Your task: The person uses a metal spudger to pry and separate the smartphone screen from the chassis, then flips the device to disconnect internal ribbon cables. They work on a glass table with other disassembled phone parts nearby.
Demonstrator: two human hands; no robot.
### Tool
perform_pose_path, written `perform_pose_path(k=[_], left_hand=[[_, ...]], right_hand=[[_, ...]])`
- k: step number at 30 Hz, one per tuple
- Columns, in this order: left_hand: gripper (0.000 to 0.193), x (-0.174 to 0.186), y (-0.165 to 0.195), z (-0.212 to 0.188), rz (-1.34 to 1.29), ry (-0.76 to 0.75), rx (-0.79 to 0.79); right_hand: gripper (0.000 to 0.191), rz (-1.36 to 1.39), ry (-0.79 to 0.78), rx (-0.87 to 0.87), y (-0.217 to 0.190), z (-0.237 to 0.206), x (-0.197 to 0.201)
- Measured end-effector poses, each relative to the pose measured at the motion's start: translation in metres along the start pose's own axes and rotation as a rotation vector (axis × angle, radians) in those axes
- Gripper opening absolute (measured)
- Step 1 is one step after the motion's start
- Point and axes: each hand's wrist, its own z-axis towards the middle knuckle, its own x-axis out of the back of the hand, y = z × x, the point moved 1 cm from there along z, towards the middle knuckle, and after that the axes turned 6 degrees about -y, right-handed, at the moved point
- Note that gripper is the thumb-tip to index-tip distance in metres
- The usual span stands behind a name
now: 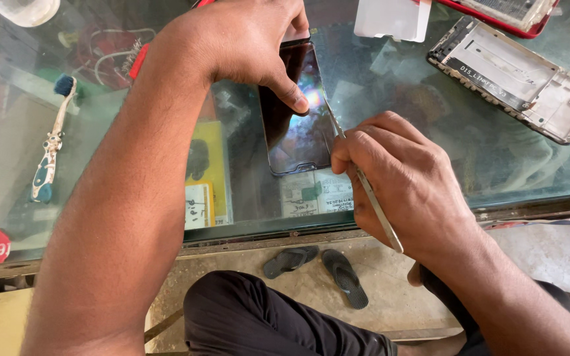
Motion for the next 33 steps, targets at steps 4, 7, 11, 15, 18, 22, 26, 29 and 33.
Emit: perform_pose_path(k=[4, 7, 11, 15, 18, 22, 26, 29, 33], left_hand=[[0.101, 0.001, 0.0, 0.0, 0.021, 0.016, -0.002], [0.101, 0.002, 0.0, 0.001, 0.017, 0.007, -0.023], [0.102, 0.002, 0.001, 0.0, 0.021, -0.006, 0.016], [0.104, 0.0, 0.004, -0.002, 0.043, 0.011, 0.044], [0.102, 0.003, 0.004, -0.002, 0.008, -0.023, 0.056], [0.101, 0.002, 0.005, -0.001, 0.014, -0.004, 0.011], [0.101, 0.001, 0.001, -0.001, 0.016, -0.009, 0.021], [0.102, 0.001, 0.0, 0.001, 0.018, -0.008, 0.003], [0.104, 0.001, -0.001, 0.001, 0.035, 0.024, -0.044]], right_hand=[[0.038, 0.008, -0.046, -0.001, 0.0, 0.001, 0.001], [0.029, 0.098, 0.007, -0.047, 0.001, 0.004, 0.005], [0.016, 0.369, 0.078, -0.38, 0.004, 0.004, 0.012], [0.018, 0.285, 0.121, -0.162, 0.002, 0.003, 0.012], [0.016, 0.273, 0.127, -0.161, 0.003, 0.001, 0.011], [0.019, 0.338, 0.145, -0.363, 0.006, 0.0, 0.012], [0.016, 0.258, 0.187, -0.507, 0.005, 0.002, 0.012], [0.027, 0.026, 0.161, -0.383, 0.002, 0.005, 0.013], [0.055, 0.043, 0.153, -0.333, 0.001, 0.009, 0.014]])
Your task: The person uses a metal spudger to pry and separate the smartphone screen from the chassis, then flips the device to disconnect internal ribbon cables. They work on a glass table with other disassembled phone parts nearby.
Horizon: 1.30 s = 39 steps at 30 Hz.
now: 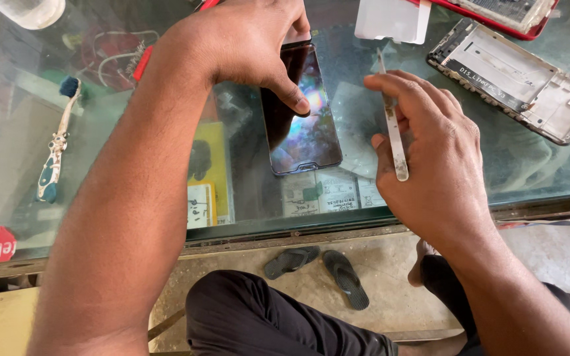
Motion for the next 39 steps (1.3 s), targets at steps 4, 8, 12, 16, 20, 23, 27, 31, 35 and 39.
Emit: perform_pose_path(k=[4, 8, 12, 16, 20, 23, 27, 31, 35, 39], left_hand=[[0.103, 0.0, 0.0, 0.0, -0.002, -0.016, 0.04], [0.104, 0.0, -0.001, 0.001, -0.013, -0.021, 0.032], [0.103, -0.005, -0.003, 0.001, -0.007, -0.035, 0.104], [0.105, -0.006, -0.007, 0.005, 0.007, 0.034, -0.074], [0.099, -0.01, -0.012, 0.011, 0.011, 0.029, -0.045], [0.093, -0.011, -0.011, 0.015, 0.039, 0.06, -0.069], [0.088, -0.006, -0.009, -0.001, 0.075, 0.212, -0.144], [0.07, -0.023, -0.013, -0.061, -0.076, 0.501, -0.158], [0.062, -0.068, -0.026, -0.148, 0.101, 0.939, 0.28], [0.034, -0.085, -0.054, -0.209, 0.261, 0.957, 0.676]], right_hand=[[0.06, 0.056, -0.02, -0.06, 0.0, 0.001, 0.001], [0.065, 0.084, -0.021, -0.09, 0.002, -0.002, 0.002], [0.053, 0.264, -0.05, -0.167, 0.005, -0.004, 0.002], [0.046, 0.274, -0.054, -0.057, 0.008, -0.003, 0.006], [0.046, 0.104, -0.172, 0.048, 0.009, -0.003, 0.0], [0.041, -0.052, -0.19, 0.136, 0.008, -0.002, -0.006], [0.036, -0.159, -0.168, 0.236, 0.004, 0.0, -0.008], [0.034, -0.064, -0.197, 0.104, 0.003, -0.001, -0.007], [0.038, 0.008, -0.127, 0.175, 0.013, -0.005, -0.012], [0.036, -0.044, -0.18, 0.074, 0.044, -0.009, -0.026]])
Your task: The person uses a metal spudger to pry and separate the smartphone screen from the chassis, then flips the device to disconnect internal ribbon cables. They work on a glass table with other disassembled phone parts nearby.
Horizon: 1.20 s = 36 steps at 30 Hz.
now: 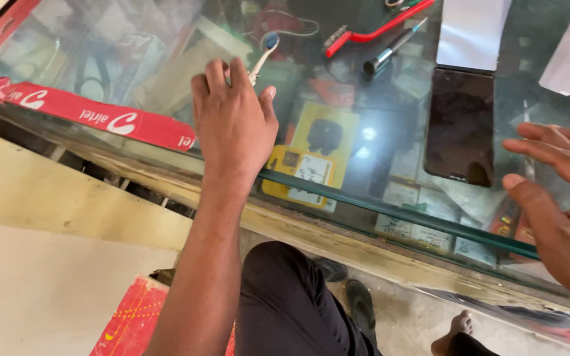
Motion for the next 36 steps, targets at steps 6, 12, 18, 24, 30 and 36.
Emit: perform_pose_path(k=[6, 12, 18, 24, 30, 36], left_hand=[[0.01, 0.015, 0.002, -0.026, 0.011, -0.079, 0.098], [0.017, 0.078, 0.077, -0.094, -0.632, -0.019, 0.198], [0.028, 0.09, 0.167, -0.133, -1.198, -0.152, 0.21], [0.03, 0.085, 0.147, -0.081, -1.056, -0.44, -0.306], [0.019, 0.0, 0.154, 0.08, -0.731, -0.473, -0.803], [0.036, -0.059, 0.188, 0.139, -0.512, -0.863, -0.83]], right_hand=[[0.055, 0.25, -0.111, -0.228, 0.014, -0.002, -0.009], [0.015, -0.013, 0.132, 0.096, -0.067, -0.038, 0.003], [0.048, 0.513, -0.086, -0.339, -0.106, -0.084, -0.01], [0.042, 0.342, 0.008, -0.487, -0.089, -0.062, 0.026], [0.043, 0.056, -0.162, -0.694, -0.066, -0.041, 0.056], [0.047, 0.089, -0.231, -0.666, -0.056, -0.016, 0.062]])
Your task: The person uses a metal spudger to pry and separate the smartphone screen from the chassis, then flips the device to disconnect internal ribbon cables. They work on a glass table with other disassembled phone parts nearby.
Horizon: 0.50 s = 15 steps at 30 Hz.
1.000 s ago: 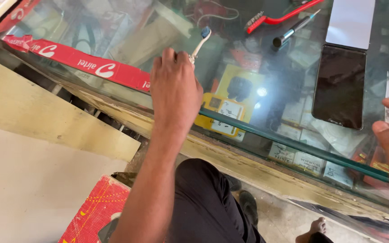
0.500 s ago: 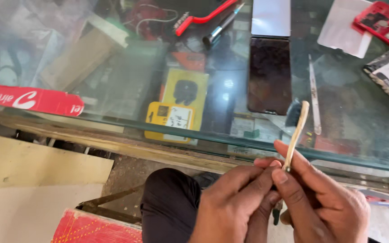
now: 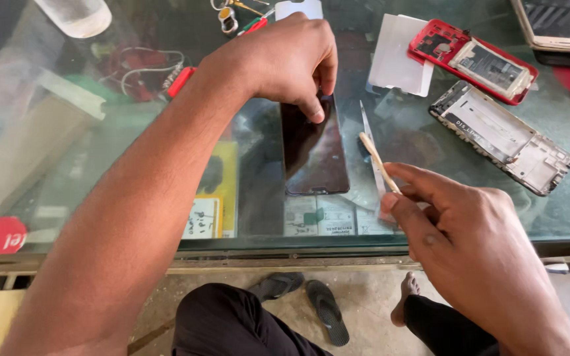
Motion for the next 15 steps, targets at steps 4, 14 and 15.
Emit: perform_pose_path(k=[4, 14, 15], left_hand=[[0.038, -0.01, 0.0, 0.001, -0.015, -0.031, 0.069], [0.04, -0.015, -0.011, -0.006, -0.153, -0.049, 0.127], [0.04, -0.014, -0.011, -0.007, -0.156, -0.045, 0.133]], right_hand=[[0.039, -0.08, 0.016, 0.084, -0.007, 0.02, -0.002], [0.031, -0.056, 0.141, 0.348, 0.002, 0.058, -0.009], [0.025, -0.127, 0.093, 0.3, -0.002, 0.055, -0.008]])
